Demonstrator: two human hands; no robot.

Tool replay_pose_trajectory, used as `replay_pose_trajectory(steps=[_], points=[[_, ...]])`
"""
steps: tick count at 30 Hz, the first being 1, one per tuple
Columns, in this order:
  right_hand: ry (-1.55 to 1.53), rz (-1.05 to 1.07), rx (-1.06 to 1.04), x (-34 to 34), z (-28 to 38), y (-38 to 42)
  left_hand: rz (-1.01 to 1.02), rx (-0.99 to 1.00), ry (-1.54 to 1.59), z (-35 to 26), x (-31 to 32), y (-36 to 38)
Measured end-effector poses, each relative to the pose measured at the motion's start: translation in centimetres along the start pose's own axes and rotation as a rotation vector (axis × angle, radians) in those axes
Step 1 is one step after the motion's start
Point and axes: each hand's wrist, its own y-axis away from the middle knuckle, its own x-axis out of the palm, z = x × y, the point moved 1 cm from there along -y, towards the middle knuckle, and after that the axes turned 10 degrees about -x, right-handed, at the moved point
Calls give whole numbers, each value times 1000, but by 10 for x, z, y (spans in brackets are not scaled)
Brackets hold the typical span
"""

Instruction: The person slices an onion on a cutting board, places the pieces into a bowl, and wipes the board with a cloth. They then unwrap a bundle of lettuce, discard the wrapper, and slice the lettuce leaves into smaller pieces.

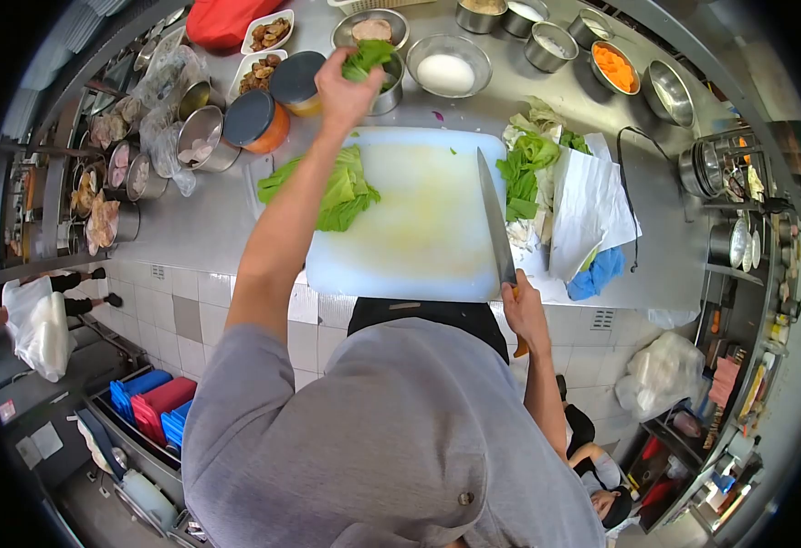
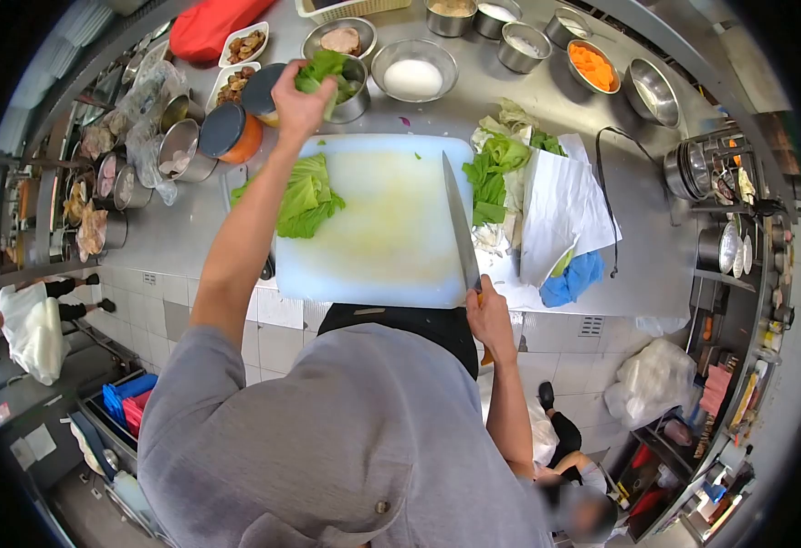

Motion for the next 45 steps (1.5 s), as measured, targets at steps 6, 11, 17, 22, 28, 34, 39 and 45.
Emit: replay_pose_trajectory(steps=[6,11,17,22,28,34,39,45], points=[[-21,9,34,0,8,-1,385,-271,-724,26,22,-67],[18,6,39,3,0,0,645,-561,-360,44,45,-92],[4,-4,68,5,11,1,741,-68,-801,49,35,-95],[29,1,39,0,8,-4,764,91,-623,58,20,-60],[100,12,-32,-14,13,5,633,-74,-430,29,-68,-23],[94,59,3,-8,4,4,799,-6,-619,32,-119,111],[170,102,-135,-25,-4,-13,793,-102,-618,41,-131,127],[199,130,-189,-33,-5,-27,720,-252,-468,42,-131,127]])
